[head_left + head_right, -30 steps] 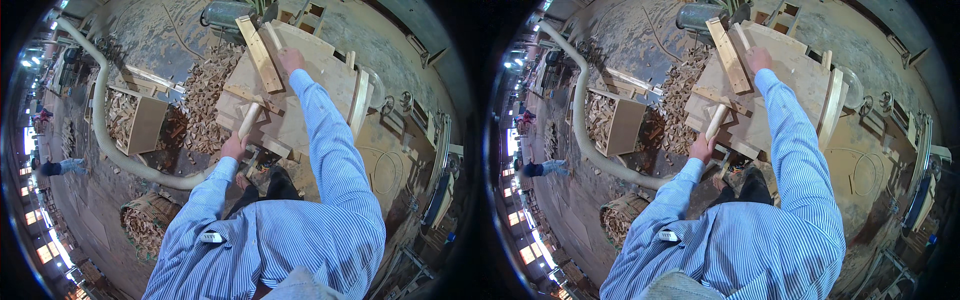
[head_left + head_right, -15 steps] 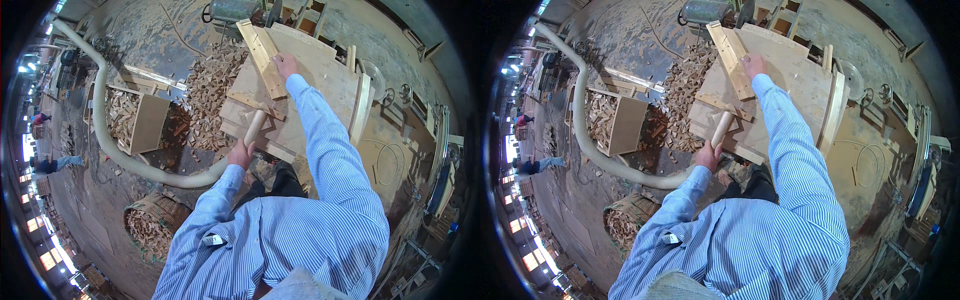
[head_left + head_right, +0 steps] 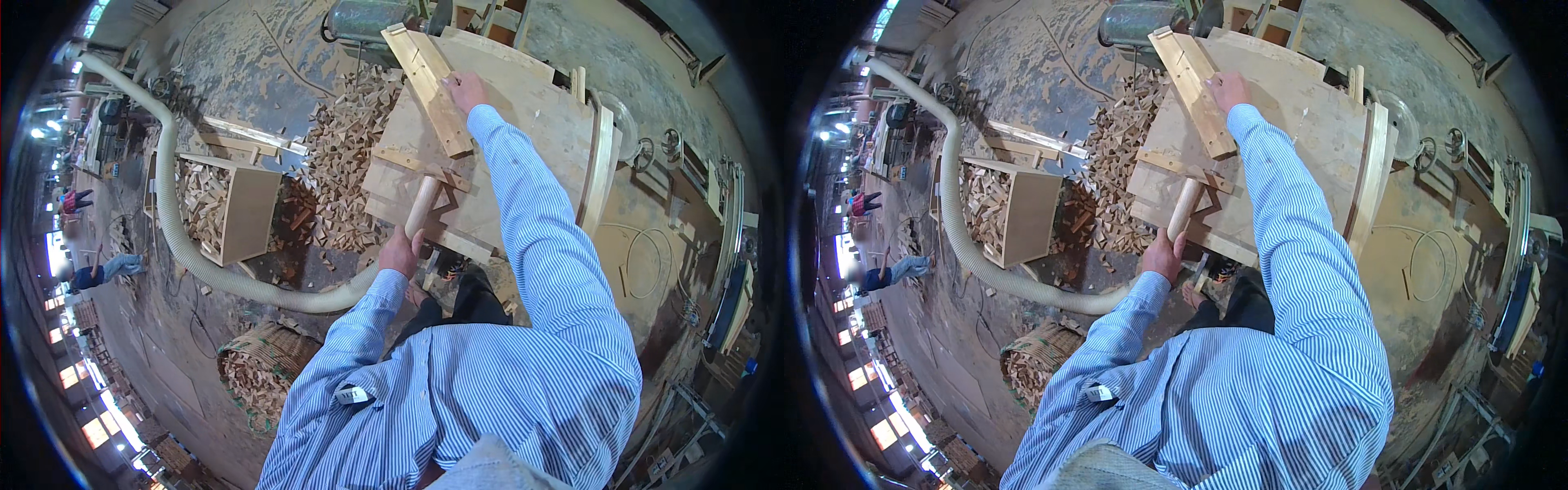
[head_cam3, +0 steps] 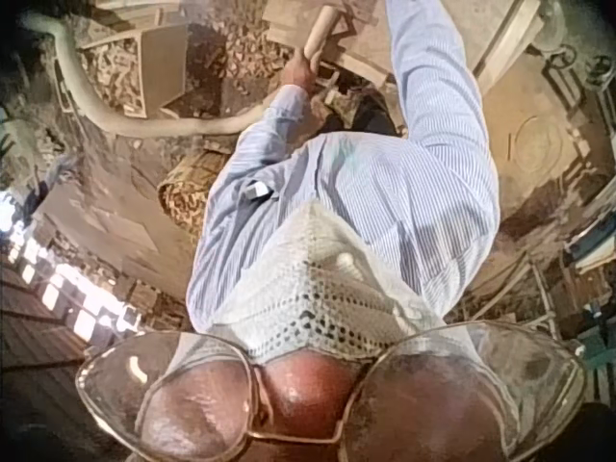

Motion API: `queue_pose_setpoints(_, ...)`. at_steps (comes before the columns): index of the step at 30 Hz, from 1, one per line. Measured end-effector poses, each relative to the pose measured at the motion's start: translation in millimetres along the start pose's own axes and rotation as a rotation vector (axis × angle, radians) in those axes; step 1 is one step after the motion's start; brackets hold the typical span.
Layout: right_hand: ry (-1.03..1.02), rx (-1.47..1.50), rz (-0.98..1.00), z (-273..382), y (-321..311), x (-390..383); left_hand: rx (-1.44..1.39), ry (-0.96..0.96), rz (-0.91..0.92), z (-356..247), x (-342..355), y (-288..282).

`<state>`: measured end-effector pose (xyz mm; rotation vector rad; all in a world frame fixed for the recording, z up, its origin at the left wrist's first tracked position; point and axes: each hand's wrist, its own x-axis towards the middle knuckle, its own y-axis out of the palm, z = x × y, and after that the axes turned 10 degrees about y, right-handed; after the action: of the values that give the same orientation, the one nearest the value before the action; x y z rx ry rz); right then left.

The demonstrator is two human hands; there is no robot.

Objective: Shaping a cylindrical piece of wood using a mechanical jig in a workshop.

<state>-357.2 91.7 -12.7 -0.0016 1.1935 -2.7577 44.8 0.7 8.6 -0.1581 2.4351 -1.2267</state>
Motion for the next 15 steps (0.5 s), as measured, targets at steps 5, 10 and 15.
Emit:
queue_pose_setpoints(5, 0.024, 0.022, 0.027, -3, -6, 33, 0.033, 0.031, -0.033, -12, 30, 4)
queue_pose_setpoints(10, 0.043, -0.011, 0.032, -8, -13, 59, 0.035, 0.035, -0.044, -24, 53, 8)
queue_pose_setpoints(15, -0.019, -0.057, -0.061, -20, -20, 55, 0.064, 0.033, -0.059, -30, 61, 10)
